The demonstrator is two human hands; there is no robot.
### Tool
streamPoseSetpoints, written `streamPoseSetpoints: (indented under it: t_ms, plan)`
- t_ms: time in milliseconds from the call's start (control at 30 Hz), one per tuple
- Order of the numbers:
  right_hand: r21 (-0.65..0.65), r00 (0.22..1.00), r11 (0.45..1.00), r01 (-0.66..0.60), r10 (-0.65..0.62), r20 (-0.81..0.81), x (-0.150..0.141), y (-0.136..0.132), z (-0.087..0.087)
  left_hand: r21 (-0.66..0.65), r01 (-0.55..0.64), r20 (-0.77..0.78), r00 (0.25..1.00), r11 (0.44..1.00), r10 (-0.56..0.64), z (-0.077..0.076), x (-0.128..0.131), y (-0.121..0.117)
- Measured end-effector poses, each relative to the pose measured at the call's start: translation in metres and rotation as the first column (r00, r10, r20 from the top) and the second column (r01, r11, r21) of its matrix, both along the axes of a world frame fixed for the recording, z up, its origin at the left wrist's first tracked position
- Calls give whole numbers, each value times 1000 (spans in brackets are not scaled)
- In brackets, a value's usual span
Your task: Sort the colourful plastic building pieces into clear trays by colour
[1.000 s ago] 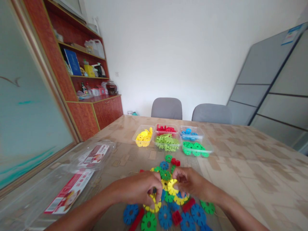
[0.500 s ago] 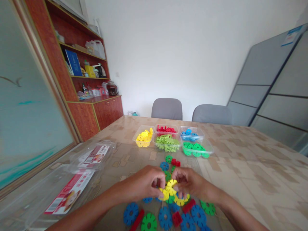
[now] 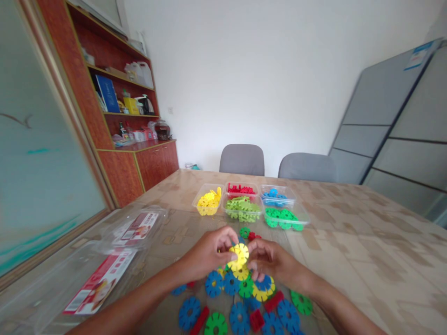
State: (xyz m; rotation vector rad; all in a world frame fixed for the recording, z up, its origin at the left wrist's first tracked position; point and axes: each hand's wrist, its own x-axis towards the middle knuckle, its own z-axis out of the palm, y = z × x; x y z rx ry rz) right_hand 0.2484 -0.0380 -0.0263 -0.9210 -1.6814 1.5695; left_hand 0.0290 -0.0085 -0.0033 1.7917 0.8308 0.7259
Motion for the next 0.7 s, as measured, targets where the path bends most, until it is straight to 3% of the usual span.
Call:
streamPoseSetpoints:
  t_ms: [167,367,500,700]
  plan:
    - [64,991,996,58,-65,121,2,3,-6,-42,-231,122,965,972,234,3,-28,38]
    - [115,983,993,41,-61,173,0,-1,-3,-103,-500,250,824,860,509,8,-60,76]
    - [148,976,988,44,-74,205,-1,-1,-6,-147,-548,275,777,824,566,12,-61,95]
    - [193,963,981,29,-79,257,0,-2,-6,-145,-473,261,829,869,494,14,-50,109]
